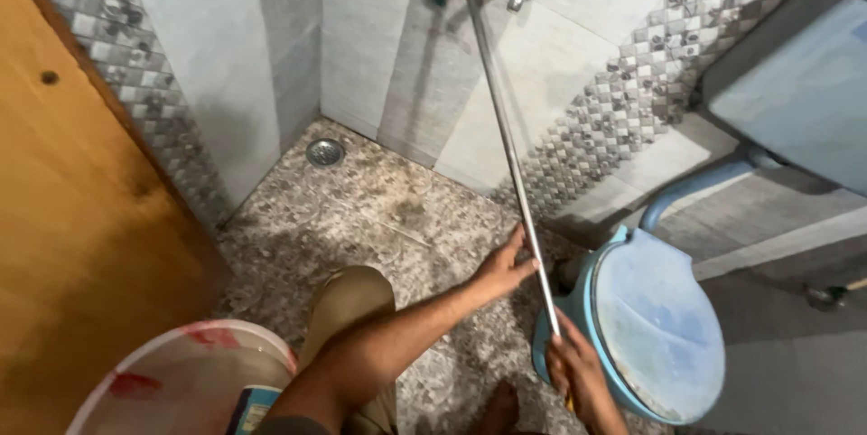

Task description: The person cleans a bathroom by assembling a squeegee tool, applying cleaning liquid from a bottle into a bucket, scrubbing the walls and tiled floor with the squeegee, and pouring water to rinse surfaces.

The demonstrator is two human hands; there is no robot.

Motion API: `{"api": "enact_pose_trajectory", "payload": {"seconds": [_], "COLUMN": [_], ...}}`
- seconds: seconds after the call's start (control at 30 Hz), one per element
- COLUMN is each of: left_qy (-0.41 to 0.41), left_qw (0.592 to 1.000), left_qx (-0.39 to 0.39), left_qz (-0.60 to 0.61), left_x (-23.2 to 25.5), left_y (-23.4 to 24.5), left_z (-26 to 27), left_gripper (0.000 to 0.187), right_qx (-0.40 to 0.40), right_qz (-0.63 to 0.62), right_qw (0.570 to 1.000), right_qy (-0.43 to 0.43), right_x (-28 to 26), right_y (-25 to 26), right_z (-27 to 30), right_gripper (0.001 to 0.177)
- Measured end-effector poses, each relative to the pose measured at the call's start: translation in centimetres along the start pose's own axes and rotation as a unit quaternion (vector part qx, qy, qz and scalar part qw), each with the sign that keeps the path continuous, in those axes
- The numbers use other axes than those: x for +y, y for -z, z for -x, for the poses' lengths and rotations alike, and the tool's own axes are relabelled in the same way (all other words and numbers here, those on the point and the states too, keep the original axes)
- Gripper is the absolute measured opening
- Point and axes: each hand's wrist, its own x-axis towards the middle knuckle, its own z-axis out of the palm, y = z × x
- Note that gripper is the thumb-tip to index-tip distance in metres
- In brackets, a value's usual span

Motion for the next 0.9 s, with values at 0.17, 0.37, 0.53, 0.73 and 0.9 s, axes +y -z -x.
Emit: {"api": "enact_pose_trajectory", "payload": {"seconds": [0.17,0.37,0.53,0.73,0.9], "left_qy": [0.070,0.091,0.090,0.155,0.048], "left_qw": [0.981,0.962,0.974,0.988,0.978], "left_qx": [-0.178,-0.225,-0.165,-0.019,0.178], "left_qz": [0.026,0.122,0.130,-0.002,-0.096], "left_x": [-4.3,-5.9,-6.4,-8.9,-9.7], "left_y": [-6.8,-12.6,-12.7,-8.1,-3.6], "left_z": [1.7,3.1,2.6,0.6,-1.1], "left_gripper": [0.081,0.090,0.092,0.098,0.098], "right_qx": [0.059,0.157,0.081,0.064,-0.045], "right_qz": [-0.047,0.050,0.002,0.074,0.071], "right_qw": [0.996,0.986,0.996,0.990,0.995], "right_qy": [-0.046,0.013,0.025,-0.100,-0.062], "right_x": [7.9,12.0,10.1,2.7,0.4], "right_y": [8.6,15.2,14.1,4.7,-2.6], "right_z": [5.4,7.9,6.6,1.7,-7.0], "right_gripper": [0.061,0.064,0.062,0.057,0.053]}}
